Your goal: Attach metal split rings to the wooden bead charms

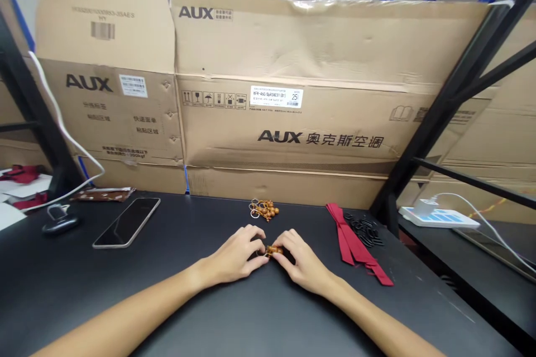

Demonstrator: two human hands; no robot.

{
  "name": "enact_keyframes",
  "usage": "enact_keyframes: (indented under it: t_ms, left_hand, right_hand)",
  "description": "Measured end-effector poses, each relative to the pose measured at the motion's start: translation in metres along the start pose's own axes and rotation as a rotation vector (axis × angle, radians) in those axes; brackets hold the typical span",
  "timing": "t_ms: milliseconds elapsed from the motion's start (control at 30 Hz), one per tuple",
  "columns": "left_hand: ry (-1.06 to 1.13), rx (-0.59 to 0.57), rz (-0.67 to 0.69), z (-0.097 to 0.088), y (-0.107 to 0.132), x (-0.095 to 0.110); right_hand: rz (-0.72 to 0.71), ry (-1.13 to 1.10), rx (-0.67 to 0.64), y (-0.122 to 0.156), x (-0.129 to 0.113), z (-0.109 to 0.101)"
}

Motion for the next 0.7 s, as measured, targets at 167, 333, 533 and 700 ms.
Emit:
enact_keyframes:
  t_ms: [167,333,533,700]
  left_hand:
    - [-0.015,0.009,0.024,0.000,0.000,0.000]
    - [-0.011,0.018,0.036,-0.001,0.001,0.001]
    - [-0.082,0.061,-0.068,-0.001,-0.001,-0.006]
    - [-0.173,0.099,-0.189,-0.004,-0.010,-0.031]
  right_hand:
    - [-0.014,0.016,-0.016,-0.002,-0.005,0.000]
    - [0.088,0.165,0.026,0.003,0.021,-0.005]
    - [0.129,0.253,0.005,0.010,0.037,-0.006]
    - [0.159,0.321,-0.009,0.009,0.047,-0.005]
Point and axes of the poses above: each hand's wrist, its own y-axis away from the middle knuckle, its own z-axis out of the palm, x = y × z, the point moved 4 cm from there along -y, towards the middle knuckle, and after that the axes turned 15 degrees about -z, right-handed, at the moved point
